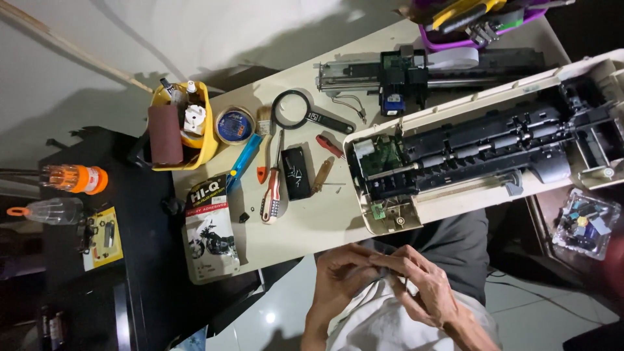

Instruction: Disassembling a printer frame by removing screws with a screwdriver and detaching internal components by hand.

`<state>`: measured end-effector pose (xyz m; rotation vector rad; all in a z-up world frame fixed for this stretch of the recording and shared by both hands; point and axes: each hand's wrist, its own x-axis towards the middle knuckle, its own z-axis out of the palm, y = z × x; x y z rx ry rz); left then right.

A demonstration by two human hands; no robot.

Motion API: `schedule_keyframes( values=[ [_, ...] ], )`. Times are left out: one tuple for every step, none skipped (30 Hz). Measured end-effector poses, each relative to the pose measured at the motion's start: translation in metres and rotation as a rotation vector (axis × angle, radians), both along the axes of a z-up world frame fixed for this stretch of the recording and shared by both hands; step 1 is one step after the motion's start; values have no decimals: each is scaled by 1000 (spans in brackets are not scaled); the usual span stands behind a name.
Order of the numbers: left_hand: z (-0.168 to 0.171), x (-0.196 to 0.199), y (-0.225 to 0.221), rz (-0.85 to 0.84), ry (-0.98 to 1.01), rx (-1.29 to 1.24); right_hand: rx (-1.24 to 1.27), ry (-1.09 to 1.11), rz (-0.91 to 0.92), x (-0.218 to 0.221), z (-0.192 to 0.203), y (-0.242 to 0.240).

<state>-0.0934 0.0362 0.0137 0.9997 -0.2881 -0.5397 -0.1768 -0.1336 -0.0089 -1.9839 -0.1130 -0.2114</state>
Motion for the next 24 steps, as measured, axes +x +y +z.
schedule_keyframes(
  values=[
    [0,-1,1,-3,1,5,5,1,-3,0,1,2],
    [0,-1,1,-28,28,54,-25,-86,-44,1,2,3],
    [-1,-1,1,-52,56,103,-55,-172,-85,2,3,4],
    [-4,-2,2,-56,54,104,-53,-174,-89,2,3,3],
    [-6,-2,2,-69,54,97,-47,-215,-102,2,3,1],
    [-9,-3,3,-82,53,91,-42,-258,-115,2,3,-1],
    [-11,-5,2,-85,51,92,-40,-260,-118,0,1,-3],
    [-12,-6,2,-96,68,133,-48,-264,-142,-2,-2,-4],
    [-13,-8,2,-107,85,174,-55,-267,-165,-4,-4,-5],
    [-10,-8,-2,-108,83,178,-51,-269,-166,-5,-5,-7],
    [-7,-8,-5,-82,26,168,-76,-251,-204,-7,-6,-8],
    [-4,-9,-9,-55,-31,155,-101,-235,-242,-8,-7,-10],
    [-8,-12,-11,-54,-34,158,-99,-237,-242,-8,-4,-13],
    [-12,-13,-14,-27,-51,211,-69,-254,-271,-7,-1,-17],
    [-15,-15,-16,0,-68,264,-39,-270,-299,-5,3,-20],
    [-16,-17,-19,3,-78,261,-39,-281,-297,-7,1,-25],
    [-16,-18,-22,18,-163,440,-55,-258,-355,-9,0,-29],
    [-16,-20,-23,36,-244,622,-69,-232,-410,-11,-1,-33],
    [-24,-21,-25,42,-251,623,-66,-240,-407,-11,1,-35],
    [-31,-23,-28,-25,-361,805,-55,-226,-436,-12,4,-37],
    [-39,-24,-30,-93,-470,987,-44,-212,-465,-12,6,-40],
    [-57,-25,-36,-88,-473,987,-44,-217,-462,-13,4,-41],
    [-75,-25,-42,-104,-540,1128,-55,-211,-480,-13,2,-43],
    [-93,-27,-48,-122,-605,1270,-67,-202,-500,-14,1,-45]
  ],
)
